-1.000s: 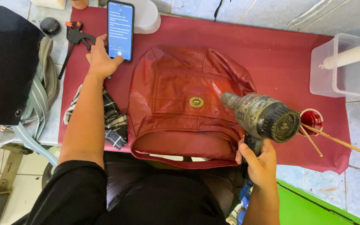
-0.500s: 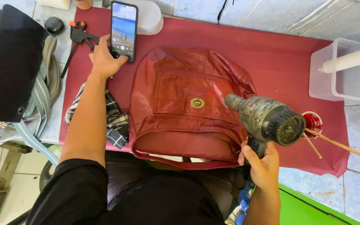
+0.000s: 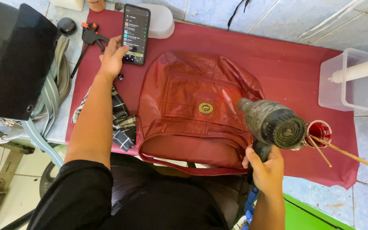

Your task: The person paints a red leather bag with a brush dipped in red paint. They use a heat gun to dry the paint between applications and occasionally interact with a smartphone on the table.

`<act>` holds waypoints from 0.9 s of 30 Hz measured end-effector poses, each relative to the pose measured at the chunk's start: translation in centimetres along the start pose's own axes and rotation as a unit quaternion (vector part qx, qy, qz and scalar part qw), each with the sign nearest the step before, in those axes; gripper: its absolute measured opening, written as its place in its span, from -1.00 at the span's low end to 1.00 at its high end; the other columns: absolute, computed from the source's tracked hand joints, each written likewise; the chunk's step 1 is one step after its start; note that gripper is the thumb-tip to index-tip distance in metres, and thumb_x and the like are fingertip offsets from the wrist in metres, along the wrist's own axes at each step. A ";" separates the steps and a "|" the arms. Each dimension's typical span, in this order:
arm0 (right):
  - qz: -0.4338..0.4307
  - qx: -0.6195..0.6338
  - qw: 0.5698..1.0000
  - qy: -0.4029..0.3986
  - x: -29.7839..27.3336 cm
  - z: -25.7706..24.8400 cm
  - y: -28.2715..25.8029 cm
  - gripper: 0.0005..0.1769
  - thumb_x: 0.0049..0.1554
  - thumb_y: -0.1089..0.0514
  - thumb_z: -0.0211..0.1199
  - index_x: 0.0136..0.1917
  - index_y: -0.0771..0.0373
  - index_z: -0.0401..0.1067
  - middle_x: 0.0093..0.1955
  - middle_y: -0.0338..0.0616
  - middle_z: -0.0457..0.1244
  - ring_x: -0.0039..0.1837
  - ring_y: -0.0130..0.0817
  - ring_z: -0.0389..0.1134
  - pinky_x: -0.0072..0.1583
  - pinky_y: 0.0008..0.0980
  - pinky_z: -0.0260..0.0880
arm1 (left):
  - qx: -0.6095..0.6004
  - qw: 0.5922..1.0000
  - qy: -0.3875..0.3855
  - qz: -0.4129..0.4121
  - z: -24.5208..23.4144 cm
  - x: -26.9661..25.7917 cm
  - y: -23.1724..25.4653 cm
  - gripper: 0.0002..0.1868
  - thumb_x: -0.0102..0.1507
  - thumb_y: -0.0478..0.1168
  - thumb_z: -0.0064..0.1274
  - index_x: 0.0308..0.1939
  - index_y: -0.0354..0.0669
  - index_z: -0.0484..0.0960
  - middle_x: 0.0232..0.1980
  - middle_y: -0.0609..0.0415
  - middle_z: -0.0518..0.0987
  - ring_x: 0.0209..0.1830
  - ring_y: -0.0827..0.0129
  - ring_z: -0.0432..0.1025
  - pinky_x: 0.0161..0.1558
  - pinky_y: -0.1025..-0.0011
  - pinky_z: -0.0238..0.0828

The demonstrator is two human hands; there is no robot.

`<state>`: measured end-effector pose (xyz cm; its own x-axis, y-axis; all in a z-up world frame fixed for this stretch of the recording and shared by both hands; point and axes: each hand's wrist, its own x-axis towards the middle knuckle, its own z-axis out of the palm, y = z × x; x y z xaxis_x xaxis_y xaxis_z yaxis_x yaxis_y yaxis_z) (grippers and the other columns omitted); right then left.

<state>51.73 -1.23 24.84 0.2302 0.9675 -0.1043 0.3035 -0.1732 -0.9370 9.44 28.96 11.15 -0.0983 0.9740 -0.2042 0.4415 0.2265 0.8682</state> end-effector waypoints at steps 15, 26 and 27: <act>0.022 0.060 0.998 -0.030 -1.0 -0.2 0.1 -0.78 0.22 0.14 0.17 -0.15 0.32 0.26 -0.45 -0.03 0.22 -0.41 -0.31 0.22 -0.27 -0.38 0.27 | -0.041 0.982 0.092 -0.157 0.2 2.9 2.2 -0.65 0.21 0.28 -0.03 -0.26 0.22 0.61 -0.28 0.37 0.47 -0.13 0.42 0.28 0.24 0.37 0.11; 0.012 0.105 0.994 -0.015 -1.6 -0.9 1.6 -0.75 0.21 0.15 0.19 -0.01 0.37 0.24 -0.37 0.02 0.22 -0.41 -0.28 0.24 -0.32 -0.38 0.29 | -0.114 0.991 0.054 -0.051 0.3 5.0 -0.8 -0.87 0.31 -0.05 0.05 -0.18 0.06 0.60 -0.25 0.37 0.50 -0.23 0.59 0.32 -0.11 0.52 0.30; 0.004 0.107 0.994 -0.012 -1.5 -1.0 1.7 -0.75 0.21 0.15 0.19 -0.02 0.39 0.25 -0.34 0.02 0.22 -0.42 -0.29 0.25 -0.33 -0.38 0.29 | -0.127 0.991 0.030 -0.004 0.1 4.4 -1.1 -0.77 0.29 -0.13 0.02 -0.02 0.01 0.68 -0.12 0.35 0.65 -0.13 0.61 0.48 -0.02 0.55 0.43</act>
<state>52.85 -3.19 23.75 0.2088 0.9708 -0.1178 0.0978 -0.1406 -0.9852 8.60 32.96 9.23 -0.1564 0.9690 -0.1912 0.2022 0.2209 0.9541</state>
